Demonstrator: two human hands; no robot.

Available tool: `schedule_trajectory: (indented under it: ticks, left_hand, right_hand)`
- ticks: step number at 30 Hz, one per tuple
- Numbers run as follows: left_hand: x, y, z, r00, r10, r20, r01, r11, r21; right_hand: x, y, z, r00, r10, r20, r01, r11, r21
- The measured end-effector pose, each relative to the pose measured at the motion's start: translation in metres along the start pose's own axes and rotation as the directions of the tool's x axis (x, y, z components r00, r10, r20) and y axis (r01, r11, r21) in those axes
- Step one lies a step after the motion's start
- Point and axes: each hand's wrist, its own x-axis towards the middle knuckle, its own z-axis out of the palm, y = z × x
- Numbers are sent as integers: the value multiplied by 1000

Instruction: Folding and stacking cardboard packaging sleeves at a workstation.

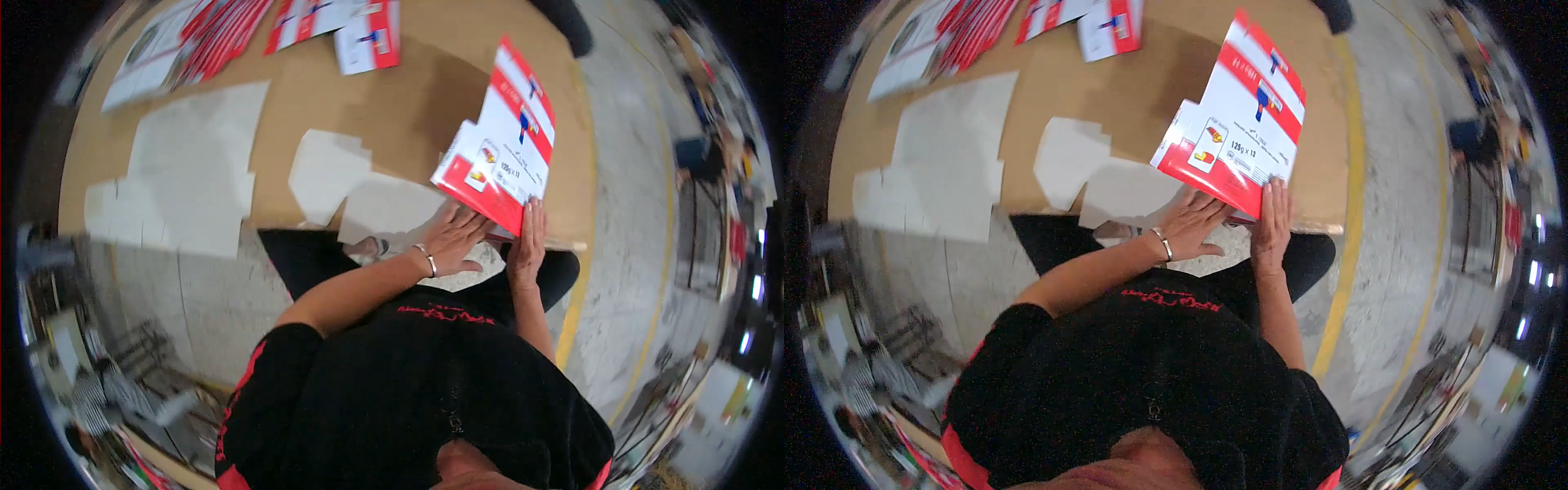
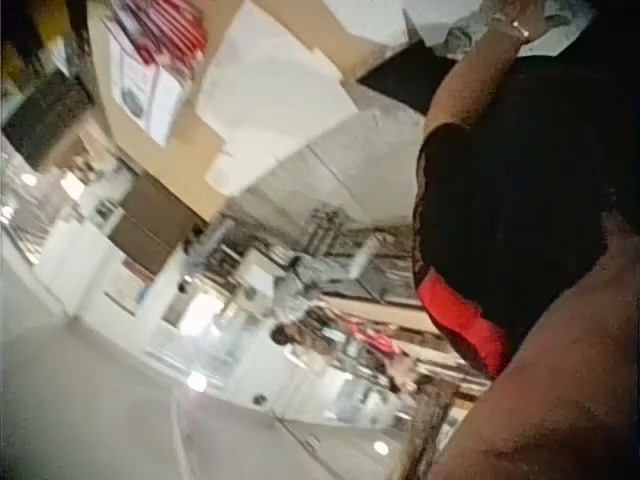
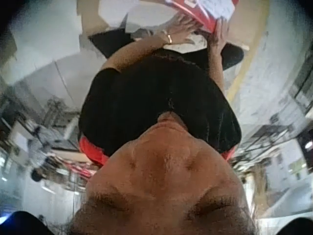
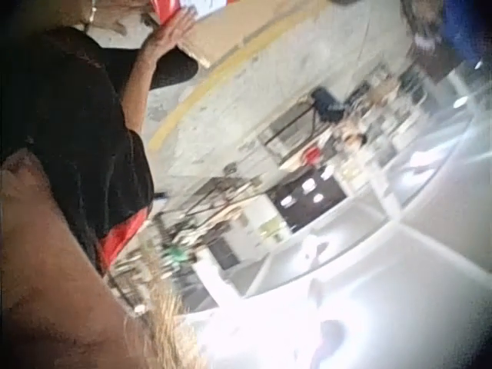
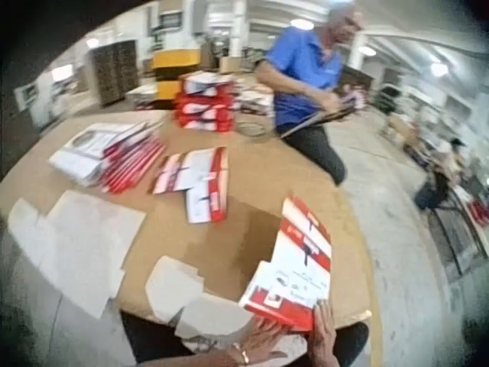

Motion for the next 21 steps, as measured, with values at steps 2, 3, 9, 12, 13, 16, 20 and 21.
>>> schedule_trajectory:
  ticks: [2,3,9,12,13,16,20,21]
  left_hand:
    - [-14,-4,-12,998,37,54,-40,998,56]
    - [-31,-10,-27,999,-2,39,0,998,60]
    - [-141,-80,-70,968,-148,-205,179,973,143]
    - [-127,-93,-101,962,-41,-271,65,994,82]
    - [-128,-95,-110,968,-7,-252,8,1000,2]
    - [-113,-106,-90,873,-55,-484,-64,972,-226]
    - [-80,-96,-51,774,-382,-505,309,924,-225]
    - [-79,-94,-43,764,-382,-521,371,919,-129]
  right_hand:
    - [-3,17,8,996,-34,83,40,996,-78]
    - [-3,23,9,993,-68,92,75,994,-76]
    - [12,35,5,983,-32,183,39,999,-34]
    - [19,47,10,981,-45,191,29,996,83]
    - [18,50,11,981,-51,189,33,995,98]
    - [3,77,29,941,279,191,-338,777,531]
    - [-34,104,24,900,360,244,-435,729,529]
    - [-32,92,18,948,233,216,-276,939,203]
